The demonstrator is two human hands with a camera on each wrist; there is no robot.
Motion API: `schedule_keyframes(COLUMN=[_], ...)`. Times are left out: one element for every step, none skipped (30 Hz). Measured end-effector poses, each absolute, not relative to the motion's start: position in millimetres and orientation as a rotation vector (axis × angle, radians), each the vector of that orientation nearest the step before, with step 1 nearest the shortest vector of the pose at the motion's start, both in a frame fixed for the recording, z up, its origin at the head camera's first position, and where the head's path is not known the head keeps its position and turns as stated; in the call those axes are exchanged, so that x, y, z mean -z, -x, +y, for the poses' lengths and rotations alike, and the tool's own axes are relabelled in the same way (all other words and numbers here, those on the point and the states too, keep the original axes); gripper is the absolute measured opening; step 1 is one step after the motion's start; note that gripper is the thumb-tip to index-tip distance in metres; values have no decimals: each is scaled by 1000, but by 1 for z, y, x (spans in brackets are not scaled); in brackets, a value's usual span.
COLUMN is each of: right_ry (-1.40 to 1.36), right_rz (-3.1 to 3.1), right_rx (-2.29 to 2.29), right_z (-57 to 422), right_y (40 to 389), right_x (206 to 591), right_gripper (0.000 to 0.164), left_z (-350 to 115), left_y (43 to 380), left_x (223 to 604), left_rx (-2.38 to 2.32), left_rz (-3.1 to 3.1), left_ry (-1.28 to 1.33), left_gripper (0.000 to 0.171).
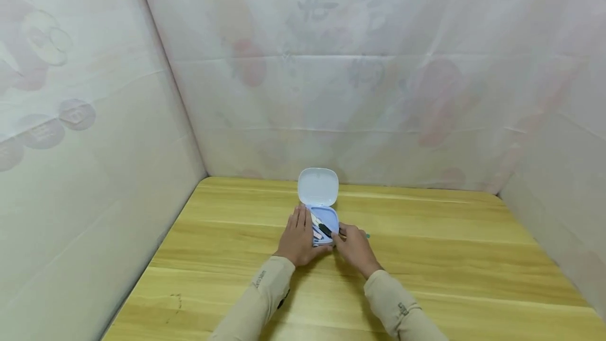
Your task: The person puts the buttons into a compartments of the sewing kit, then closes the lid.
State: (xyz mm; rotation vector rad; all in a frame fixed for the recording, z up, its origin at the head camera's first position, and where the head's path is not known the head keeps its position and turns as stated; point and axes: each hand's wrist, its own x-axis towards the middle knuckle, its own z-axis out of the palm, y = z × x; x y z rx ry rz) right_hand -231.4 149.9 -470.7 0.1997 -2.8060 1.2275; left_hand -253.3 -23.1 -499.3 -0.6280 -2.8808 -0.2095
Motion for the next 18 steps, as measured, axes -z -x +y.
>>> schedule_keyframes(right_ry=[-200, -199, -195, -191, -190, -189, -186, -185, -188, -185, -186, -193, -200, -206, -210, -217, -229, -243], right_rz=[-2812, -2820, -2829, -2835, -2839, -2839, -2835, -2829, -2818, -2806, -2791, -2773, -2757, -2745, -2733, -2725, -2719, -2719], right_rx=[-1224, -1221, -1224, -1227, -1231, -1236, -1243, -1252, -1259, -1268, -1267, -1262, -1250, -1235, -1211, -1180, -1126, -1070], right_z=[151, 152, 153, 154, 155, 156, 157, 158, 160, 162, 165, 167, 170, 173, 176, 180, 185, 189], right_y=[231, 231, 230, 230, 230, 230, 230, 230, 230, 230, 231, 231, 232, 233, 234, 235, 236, 236], right_x=[471, 471, 470, 470, 469, 469, 468, 467, 466, 464, 462, 461, 459, 457, 455, 454, 454, 453], right_gripper=[39, 39, 39, 40, 41, 41, 41, 42, 42, 42, 41, 40, 39, 38, 37, 36, 35, 34], left_z=[-22, -21, -21, -20, -19, -18, -18, -17, -17, -16, -16, -15, -15, -15, -15, -14, -14, -14], left_y=[253, 253, 253, 253, 252, 252, 252, 252, 252, 252, 252, 253, 253, 253, 253, 253, 253, 253], left_x=[500, 500, 500, 500, 499, 499, 498, 498, 497, 497, 497, 496, 496, 495, 495, 495, 495, 495], left_rx=[209, 201, 191, 181, 172, 163, 149, 135, 122, 117, 116, 112, 111, 116, 118, 120, 122, 118], left_rz=[-2887, -2888, -2892, -2899, -2895, -2897, -2893, -2890, -2893, -2885, -2881, -2885, -2880, -2885, -2890, -2898, -2908, -2917], left_ry=[626, 625, 623, 619, 620, 618, 618, 617, 616, 618, 619, 617, 615, 612, 611, 609, 609, 610], left_gripper=[115, 115, 115, 115, 115, 115, 116, 116, 116, 116, 116, 116, 116, 116, 116, 116, 117, 117])
